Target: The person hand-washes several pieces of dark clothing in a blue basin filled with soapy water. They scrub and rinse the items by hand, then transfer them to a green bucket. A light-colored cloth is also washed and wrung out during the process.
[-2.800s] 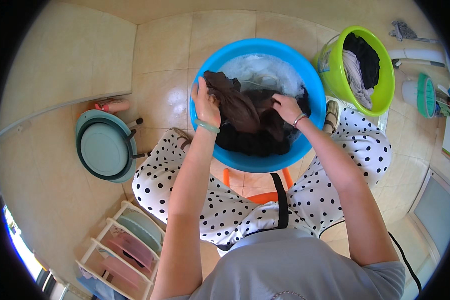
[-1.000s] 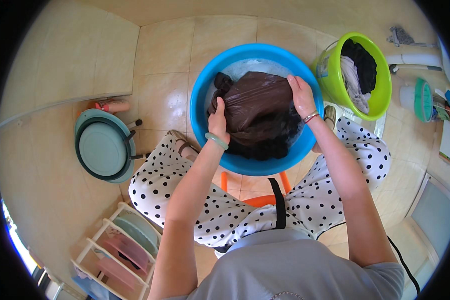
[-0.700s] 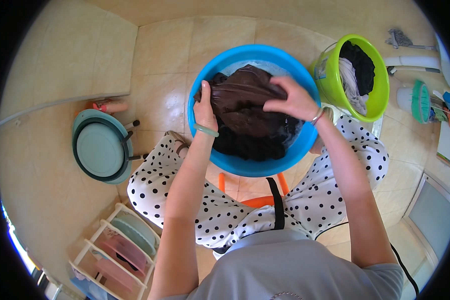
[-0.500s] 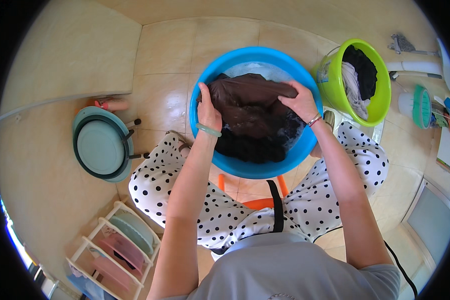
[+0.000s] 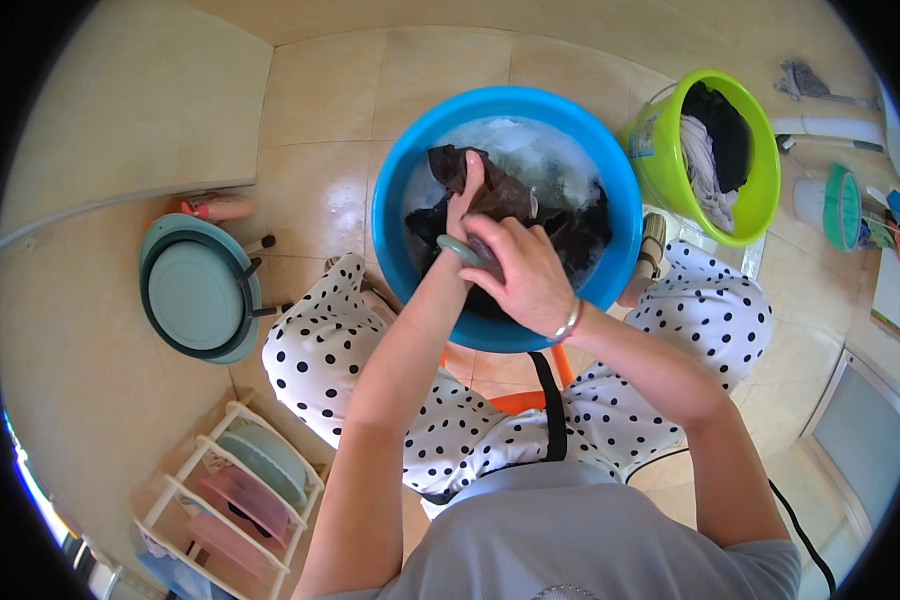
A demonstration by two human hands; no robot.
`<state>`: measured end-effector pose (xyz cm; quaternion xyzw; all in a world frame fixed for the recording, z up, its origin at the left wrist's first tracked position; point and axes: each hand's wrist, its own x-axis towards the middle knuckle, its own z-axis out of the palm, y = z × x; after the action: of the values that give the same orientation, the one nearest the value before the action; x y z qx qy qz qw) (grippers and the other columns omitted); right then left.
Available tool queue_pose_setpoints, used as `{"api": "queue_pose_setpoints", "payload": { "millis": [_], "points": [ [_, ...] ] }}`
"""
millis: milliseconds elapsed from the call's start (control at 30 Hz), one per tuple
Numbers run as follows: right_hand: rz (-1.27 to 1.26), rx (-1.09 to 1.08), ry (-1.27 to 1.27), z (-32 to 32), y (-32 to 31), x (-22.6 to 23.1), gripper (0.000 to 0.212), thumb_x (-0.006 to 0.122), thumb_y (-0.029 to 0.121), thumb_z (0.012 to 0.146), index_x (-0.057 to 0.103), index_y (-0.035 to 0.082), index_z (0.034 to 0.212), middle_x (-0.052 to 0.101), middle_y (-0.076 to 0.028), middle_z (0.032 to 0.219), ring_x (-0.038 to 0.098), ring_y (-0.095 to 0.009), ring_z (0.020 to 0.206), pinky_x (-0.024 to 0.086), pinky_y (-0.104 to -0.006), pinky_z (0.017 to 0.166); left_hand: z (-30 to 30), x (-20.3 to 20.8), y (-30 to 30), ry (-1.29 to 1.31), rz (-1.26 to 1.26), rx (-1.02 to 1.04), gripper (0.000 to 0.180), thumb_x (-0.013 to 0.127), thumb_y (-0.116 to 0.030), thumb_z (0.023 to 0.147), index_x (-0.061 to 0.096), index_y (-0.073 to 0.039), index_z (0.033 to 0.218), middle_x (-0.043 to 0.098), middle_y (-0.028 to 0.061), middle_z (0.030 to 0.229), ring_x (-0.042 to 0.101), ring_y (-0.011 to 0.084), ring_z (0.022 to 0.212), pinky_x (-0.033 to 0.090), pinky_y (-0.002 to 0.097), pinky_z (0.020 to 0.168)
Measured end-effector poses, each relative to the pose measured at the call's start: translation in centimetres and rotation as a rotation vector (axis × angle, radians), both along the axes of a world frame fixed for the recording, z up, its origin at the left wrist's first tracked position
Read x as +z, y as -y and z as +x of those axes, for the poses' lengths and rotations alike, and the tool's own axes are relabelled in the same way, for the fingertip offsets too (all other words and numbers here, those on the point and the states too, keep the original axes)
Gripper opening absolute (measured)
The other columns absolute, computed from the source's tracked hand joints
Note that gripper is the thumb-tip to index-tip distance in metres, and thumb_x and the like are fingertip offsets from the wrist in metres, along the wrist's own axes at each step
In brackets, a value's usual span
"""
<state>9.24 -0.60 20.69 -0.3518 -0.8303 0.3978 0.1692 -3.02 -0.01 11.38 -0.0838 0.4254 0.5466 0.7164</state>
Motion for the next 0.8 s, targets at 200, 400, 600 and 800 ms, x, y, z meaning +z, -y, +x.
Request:
{"api": "queue_pose_setpoints", "payload": {
  "millis": [200,400,600,800],
  "points": [
    [-0.165,-0.445,0.009,0.6,-4.7,-9.5,0.033,0.051,0.031,0.090,0.062,0.004,0.075,0.061,-0.023,0.074,0.059,-0.043,0.071,0.047,-0.0503,0.061,6.7,1.2,1.2,-0.513,-0.375,0.138,0.041,0.053,-0.031,0.089,0.062,0.005,0.108,0.065,0.0112,0.101,0.061,0.0205,0.089,0.048,0.0333,0.076],
    [-0.094,-0.396,0.116,0.1,-1.8,-7.8,0.026,0.051,0.027,0.091,0.058,0.003,0.082,0.061,-0.023,0.069,0.060,-0.043,0.066,0.049,-0.0503,0.059,4.3,-1.9,2.5,-1.193,-0.167,-0.460,0.037,0.054,-0.031,0.088,0.064,0.004,0.095,0.064,0.0109,0.086,0.060,0.0212,0.076,0.048,0.0357,0.071],
    [-0.125,-0.357,0.052,0.1,-2.2,-9.2,0.029,0.050,0.027,0.091,0.058,0.002,0.077,0.061,-0.024,0.072,0.060,-0.043,0.068,0.048,-0.0522,0.061,4.2,-2.7,2.8,-1.301,-0.258,-0.425,0.044,0.054,-0.036,0.088,0.062,0.007,0.089,0.063,0.0234,0.074,0.064,0.0308,0.074,0.049,0.0407,0.064],
    [-0.188,-0.464,0.200,1.3,-2.7,-10.8,0.032,0.048,0.033,0.093,0.057,0.003,0.083,0.061,-0.026,0.075,0.059,-0.045,0.074,0.046,-0.0551,0.065,5.8,-1.0,2.4,-0.784,-0.374,-0.134,0.039,0.050,-0.031,0.090,0.065,0.003,0.102,0.067,0.0173,0.093,0.062,0.0229,0.084,0.047,0.0344,0.074]
  ]
}}
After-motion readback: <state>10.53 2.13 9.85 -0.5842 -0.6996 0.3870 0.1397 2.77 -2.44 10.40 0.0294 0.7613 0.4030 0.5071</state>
